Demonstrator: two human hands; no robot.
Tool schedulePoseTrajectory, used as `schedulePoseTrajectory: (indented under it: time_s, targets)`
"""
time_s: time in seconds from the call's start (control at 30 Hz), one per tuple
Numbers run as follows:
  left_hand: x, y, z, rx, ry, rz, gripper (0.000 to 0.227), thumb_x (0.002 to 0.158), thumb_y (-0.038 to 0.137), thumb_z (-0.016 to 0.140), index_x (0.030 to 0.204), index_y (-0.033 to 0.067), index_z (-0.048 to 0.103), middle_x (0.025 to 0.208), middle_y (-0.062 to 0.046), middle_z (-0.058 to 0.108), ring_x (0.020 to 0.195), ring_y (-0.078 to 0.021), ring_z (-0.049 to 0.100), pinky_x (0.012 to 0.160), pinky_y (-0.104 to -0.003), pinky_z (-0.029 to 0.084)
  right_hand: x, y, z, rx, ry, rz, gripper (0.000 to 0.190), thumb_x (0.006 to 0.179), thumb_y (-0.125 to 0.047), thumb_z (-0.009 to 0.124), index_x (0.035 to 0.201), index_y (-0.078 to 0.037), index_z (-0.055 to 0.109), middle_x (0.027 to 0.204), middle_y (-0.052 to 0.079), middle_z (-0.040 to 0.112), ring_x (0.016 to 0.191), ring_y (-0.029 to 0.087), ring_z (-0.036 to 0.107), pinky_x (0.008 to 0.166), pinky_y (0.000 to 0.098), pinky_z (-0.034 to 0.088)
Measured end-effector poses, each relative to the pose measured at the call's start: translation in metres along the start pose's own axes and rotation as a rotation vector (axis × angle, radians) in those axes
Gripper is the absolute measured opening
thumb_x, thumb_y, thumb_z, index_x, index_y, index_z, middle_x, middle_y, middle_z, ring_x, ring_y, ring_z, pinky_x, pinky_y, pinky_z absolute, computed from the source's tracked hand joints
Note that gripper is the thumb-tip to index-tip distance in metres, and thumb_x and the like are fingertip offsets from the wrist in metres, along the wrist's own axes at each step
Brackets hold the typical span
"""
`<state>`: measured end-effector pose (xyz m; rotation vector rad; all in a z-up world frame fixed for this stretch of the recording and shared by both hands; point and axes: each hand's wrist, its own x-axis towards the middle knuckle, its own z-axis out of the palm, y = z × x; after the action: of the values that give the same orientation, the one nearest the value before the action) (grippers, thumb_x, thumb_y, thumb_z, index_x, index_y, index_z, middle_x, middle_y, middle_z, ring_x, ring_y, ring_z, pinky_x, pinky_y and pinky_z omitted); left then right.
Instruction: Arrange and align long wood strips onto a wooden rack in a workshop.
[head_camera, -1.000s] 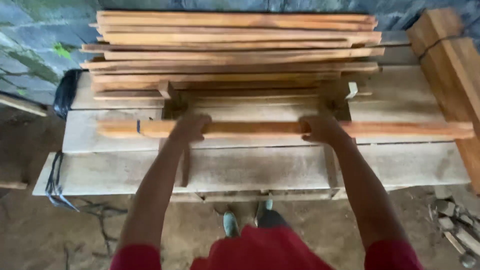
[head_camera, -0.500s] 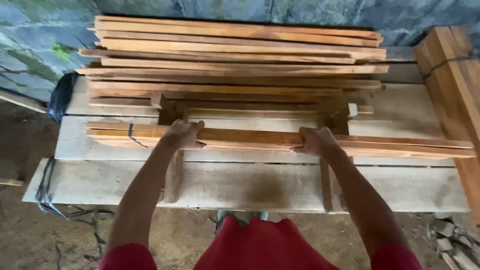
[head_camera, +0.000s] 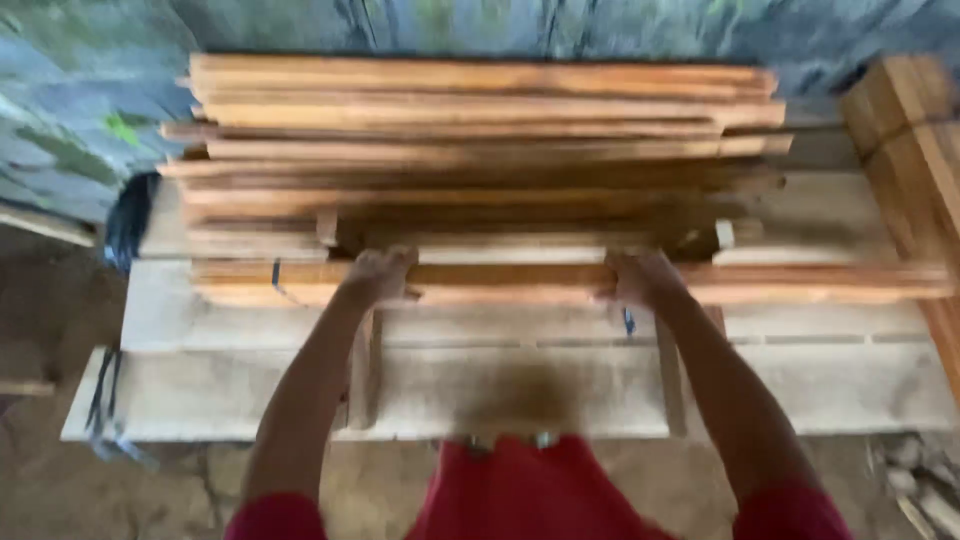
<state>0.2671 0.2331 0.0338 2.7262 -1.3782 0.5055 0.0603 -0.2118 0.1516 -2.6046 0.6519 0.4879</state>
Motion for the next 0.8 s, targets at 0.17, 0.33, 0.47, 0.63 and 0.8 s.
schedulePoseTrajectory:
  time_s: [0.17, 0.33, 0.47, 0.63, 0.8]
  targets:
    - [0.025, 0.003, -0.028, -0.69, -0.49, -0.547, 0.067, 0.081, 0.057, 0.066, 0.137, 0.023, 0.053, 0.123, -0.005, 0.061, 0.099, -0.03, 0.073, 0.082, -0.044, 0.062, 0.016, 0.032, 0.013, -0.491, 0.129, -0.333, 0.06, 0.076, -0.073, 0.07, 0.11, -0.023, 0.07, 0.11, 0.001, 0.075, 0.102, 0.025, 0.072, 0.088, 0.0437, 0.057]
    - [0.029, 0.029, -0.058, -0.053, -0.111, 0.214, 0.083, 0.058, 0.057, 0.086, 0.128, 0.0246, 0.056, 0.122, 0.0, 0.067, 0.109, -0.0245, 0.071, 0.094, -0.04, 0.056, -0.005, 0.022, 0.011, -0.503, 0.213, -0.355, 0.071, 0.075, -0.075, 0.072, 0.124, -0.024, 0.062, 0.119, 0.003, 0.075, 0.117, 0.024, 0.072, 0.099, 0.0425, 0.057]
    - [0.033, 0.06, -0.091, -0.084, -0.205, 0.126, 0.101, 0.059, 0.058, 0.09, 0.144, 0.022, 0.05, 0.139, -0.002, 0.058, 0.128, -0.0265, 0.059, 0.097, -0.051, 0.055, -0.023, 0.008, 0.005, -0.379, 0.372, -0.612, 0.079, 0.071, -0.061, 0.083, 0.131, -0.014, 0.061, 0.127, 0.013, 0.067, 0.12, 0.032, 0.067, 0.105, 0.0463, 0.053]
    - [0.035, 0.057, -0.056, -0.007, 0.0, 0.098, 0.114, 0.041, 0.053, 0.097, 0.141, 0.0234, 0.052, 0.154, -0.005, 0.044, 0.133, -0.0321, 0.055, 0.095, -0.048, 0.059, -0.003, 0.026, 0.015, -0.525, 0.634, -0.755, 0.097, 0.058, -0.067, 0.085, 0.136, -0.017, 0.058, 0.132, 0.01, 0.061, 0.121, 0.029, 0.066, 0.107, 0.0455, 0.05]
    - [0.025, 0.041, 0.048, -0.039, -0.19, -0.031, 0.09, 0.065, 0.059, 0.086, 0.144, 0.0251, 0.057, 0.126, -0.008, 0.065, 0.113, -0.04, 0.066, 0.101, -0.06, 0.048, 0.023, 0.033, 0.023, -0.443, 0.126, -0.345, 0.053, 0.082, -0.057, 0.071, 0.124, -0.025, 0.074, 0.127, 0.005, 0.076, 0.121, 0.032, 0.07, 0.103, 0.0546, 0.053]
